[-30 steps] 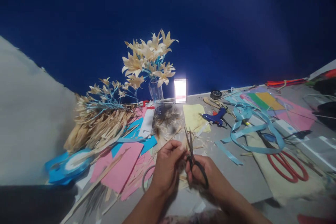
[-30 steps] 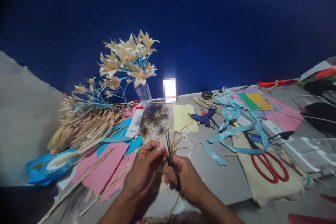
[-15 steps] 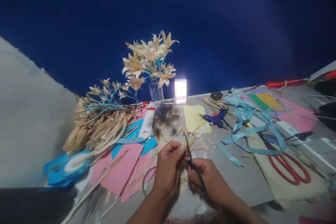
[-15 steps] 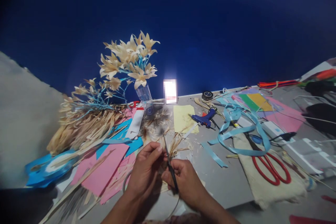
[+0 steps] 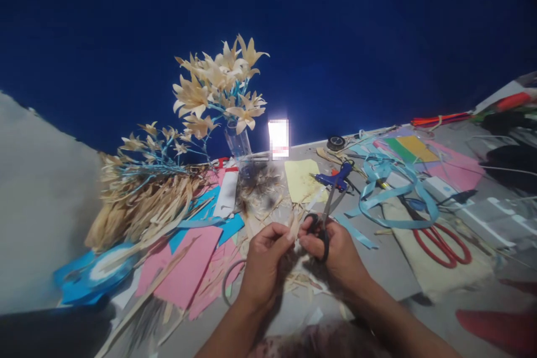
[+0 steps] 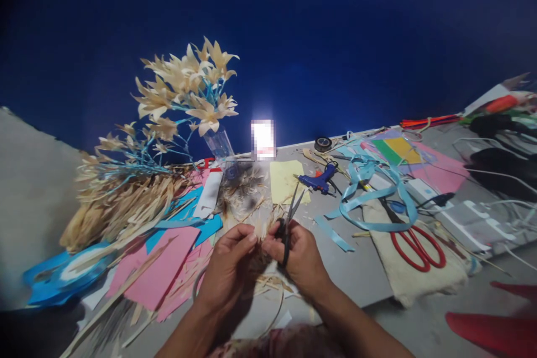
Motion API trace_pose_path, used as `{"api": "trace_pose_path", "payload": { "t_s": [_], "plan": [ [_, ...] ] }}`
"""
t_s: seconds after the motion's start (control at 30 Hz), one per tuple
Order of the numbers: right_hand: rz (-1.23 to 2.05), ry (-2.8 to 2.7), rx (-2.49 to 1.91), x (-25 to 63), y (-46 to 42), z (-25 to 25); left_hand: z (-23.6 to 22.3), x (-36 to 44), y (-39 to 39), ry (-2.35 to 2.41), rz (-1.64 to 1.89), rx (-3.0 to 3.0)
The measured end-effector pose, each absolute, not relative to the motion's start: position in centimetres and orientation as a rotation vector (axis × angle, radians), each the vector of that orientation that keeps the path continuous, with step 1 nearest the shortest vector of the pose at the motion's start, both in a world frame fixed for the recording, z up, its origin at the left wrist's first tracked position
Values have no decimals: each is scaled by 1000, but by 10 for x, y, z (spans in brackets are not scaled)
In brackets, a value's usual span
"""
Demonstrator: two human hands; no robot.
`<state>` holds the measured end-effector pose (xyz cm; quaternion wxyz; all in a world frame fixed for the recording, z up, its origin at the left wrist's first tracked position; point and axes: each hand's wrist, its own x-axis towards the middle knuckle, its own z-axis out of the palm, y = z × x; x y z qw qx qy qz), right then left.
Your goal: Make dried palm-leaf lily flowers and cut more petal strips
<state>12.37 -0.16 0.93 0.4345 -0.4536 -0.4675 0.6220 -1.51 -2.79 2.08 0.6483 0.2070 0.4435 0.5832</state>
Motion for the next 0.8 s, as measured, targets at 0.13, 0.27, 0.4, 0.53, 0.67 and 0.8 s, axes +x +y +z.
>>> {"api": "trace_pose_path", "payload": {
  "t_s": [0.13, 0.27, 0.4, 0.53, 0.67, 0.8],
  "plan": [
    [1529, -1147, -1126, 125, 3, 20, 17, -15, -30, 1005, 1225, 509],
    [1565, -1122, -1083, 126, 2, 21, 18, -15, -33, 973, 1165, 520],
    [1690, -1003, -1011, 124, 1, 22, 21, -15, -36, 931, 1157, 513],
    [1824, -920, -917, 120, 3, 23, 24, -18, -37, 930, 1143, 538],
    [1825, -1064, -952, 125, 13, 21, 27, -25, -35, 936, 1075, 592],
    [1853, -1206, -957, 132, 24, 24, 32, -28, -29, 920, 1100, 611]
  ]
}}
